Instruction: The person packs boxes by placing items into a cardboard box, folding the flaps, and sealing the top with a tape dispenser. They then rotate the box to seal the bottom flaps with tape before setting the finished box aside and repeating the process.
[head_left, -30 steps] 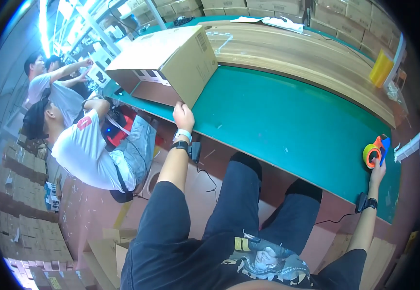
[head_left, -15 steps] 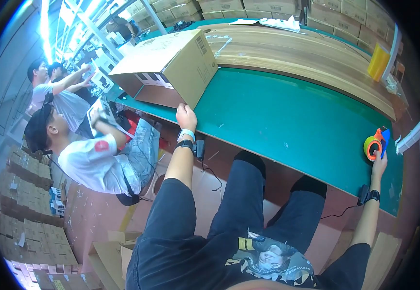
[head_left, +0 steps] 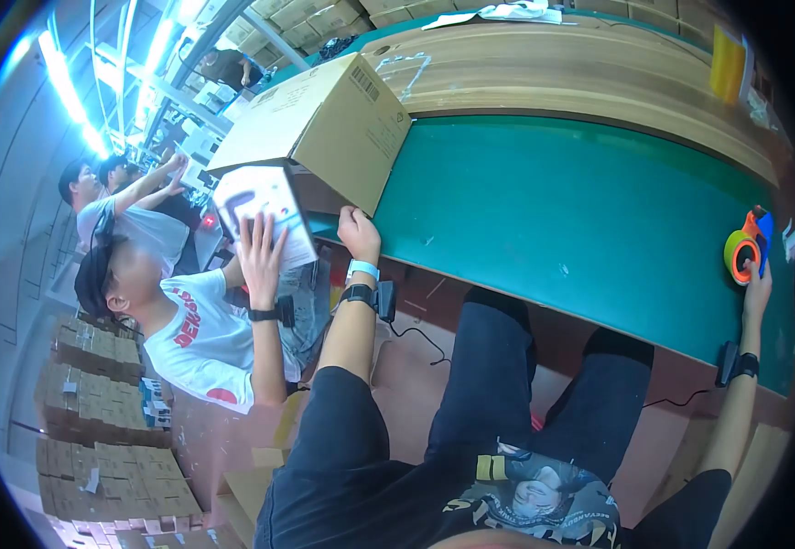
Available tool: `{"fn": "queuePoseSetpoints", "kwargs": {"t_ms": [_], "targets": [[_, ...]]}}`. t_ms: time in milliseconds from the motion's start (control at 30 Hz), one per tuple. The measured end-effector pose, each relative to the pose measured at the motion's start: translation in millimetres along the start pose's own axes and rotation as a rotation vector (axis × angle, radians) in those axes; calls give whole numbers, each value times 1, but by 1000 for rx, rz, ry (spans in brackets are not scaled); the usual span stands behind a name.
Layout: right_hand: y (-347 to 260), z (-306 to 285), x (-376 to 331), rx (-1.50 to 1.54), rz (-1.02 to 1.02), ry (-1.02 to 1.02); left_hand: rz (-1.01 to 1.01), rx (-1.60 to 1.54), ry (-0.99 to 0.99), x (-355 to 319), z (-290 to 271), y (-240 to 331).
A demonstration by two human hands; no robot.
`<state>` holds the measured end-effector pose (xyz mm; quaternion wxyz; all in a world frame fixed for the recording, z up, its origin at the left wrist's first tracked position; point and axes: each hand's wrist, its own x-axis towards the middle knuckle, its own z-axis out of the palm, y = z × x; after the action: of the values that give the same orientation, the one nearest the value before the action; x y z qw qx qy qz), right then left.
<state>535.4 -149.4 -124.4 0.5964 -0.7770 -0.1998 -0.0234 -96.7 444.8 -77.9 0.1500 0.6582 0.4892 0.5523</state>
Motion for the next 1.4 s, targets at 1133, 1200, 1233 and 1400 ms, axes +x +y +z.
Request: {"fn": "queuePoseSetpoints", "kwargs": {"t_ms": [1133,1200,1233,1400], "targets": [[48,-28,21,93,-7,-24,149,-170,-243,137,54,-39],[54,-20,13,112,-2,1,92,-229,-310,130,63,-34],[57,-14,9,127,4,14,34,-305,-355,130,61,-29],[62,-61,12,26,5,-66,-727,-1209,-590,124,23,16]]}}
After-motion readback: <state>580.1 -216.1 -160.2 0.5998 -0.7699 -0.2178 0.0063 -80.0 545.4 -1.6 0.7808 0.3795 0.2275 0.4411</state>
